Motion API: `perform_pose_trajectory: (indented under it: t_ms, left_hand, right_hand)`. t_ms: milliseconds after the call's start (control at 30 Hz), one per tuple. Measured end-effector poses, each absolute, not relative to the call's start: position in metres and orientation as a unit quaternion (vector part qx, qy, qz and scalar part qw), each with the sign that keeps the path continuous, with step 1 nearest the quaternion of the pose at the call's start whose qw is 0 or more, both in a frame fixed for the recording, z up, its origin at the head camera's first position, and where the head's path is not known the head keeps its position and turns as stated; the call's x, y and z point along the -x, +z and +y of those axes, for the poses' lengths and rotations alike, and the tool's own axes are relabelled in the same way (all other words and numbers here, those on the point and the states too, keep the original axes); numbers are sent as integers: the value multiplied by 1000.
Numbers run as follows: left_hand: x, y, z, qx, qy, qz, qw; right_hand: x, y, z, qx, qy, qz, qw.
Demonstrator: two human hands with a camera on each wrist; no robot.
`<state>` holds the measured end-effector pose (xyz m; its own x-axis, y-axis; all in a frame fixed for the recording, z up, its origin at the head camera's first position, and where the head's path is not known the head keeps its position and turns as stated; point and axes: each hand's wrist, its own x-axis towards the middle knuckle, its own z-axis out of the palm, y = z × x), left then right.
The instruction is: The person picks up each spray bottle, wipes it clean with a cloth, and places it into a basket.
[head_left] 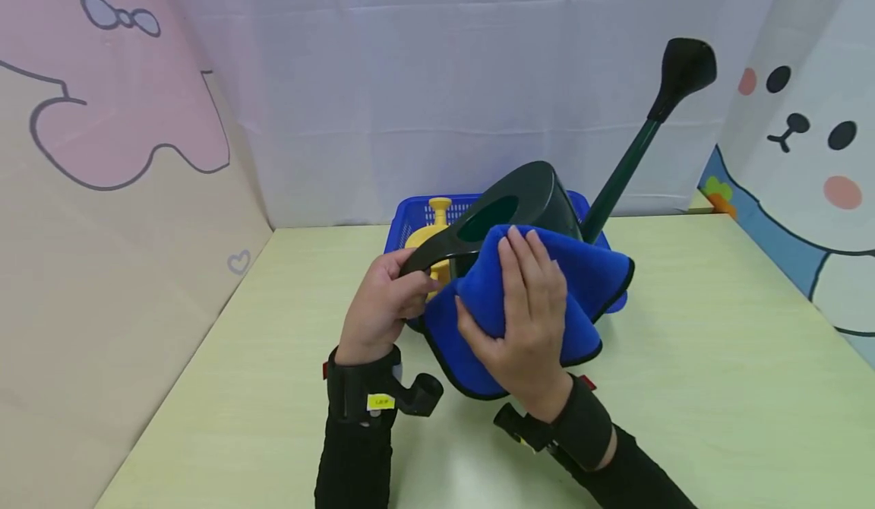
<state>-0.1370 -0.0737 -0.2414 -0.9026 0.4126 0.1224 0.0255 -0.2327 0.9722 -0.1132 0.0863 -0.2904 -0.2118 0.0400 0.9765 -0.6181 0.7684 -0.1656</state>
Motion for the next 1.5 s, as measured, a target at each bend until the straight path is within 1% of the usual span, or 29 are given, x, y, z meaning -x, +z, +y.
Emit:
perform_pose_trajectory:
  t_ms: [167, 300, 433, 633, 700, 800, 1000, 1167, 1333, 1500]
  left_hand:
    - [138, -242, -75, -187, 767, 599, 133]
    - [138, -242, -75, -189, 770, 593, 139]
    - [137, -242, -78, -194, 770, 592, 141]
    - [139, -242, -83, -205, 773, 584, 141]
    - [139, -242, -84, -207, 774, 582, 140]
    - [141, -243, -85, -208, 775, 581, 137]
    - [144, -244, -84, -201, 783, 574, 128]
    - [146, -246, -81, -199, 803, 548, 124]
    - [149, -248, -77, -200, 819, 522, 127]
    - [150, -248, -76, -196, 831, 502, 135]
  right_hand:
    - [113, -286, 94, -198, 301, -725, 587]
    - [113, -278, 106, -185, 373, -716, 560]
    - [114, -269, 121, -163, 457, -708, 513]
    - [115, -261, 143, -111, 564, -708, 410]
    - [117, -261, 145, -96, 579, -707, 395]
    - [121, -264, 141, -89, 569, -704, 414]
    - [123, -275, 122, -124, 470, -713, 506]
    - [121, -284, 104, -165, 379, -721, 556]
    - [118, -294, 90, -186, 264, -742, 588]
    - [116, -294, 88, -190, 223, -755, 587]
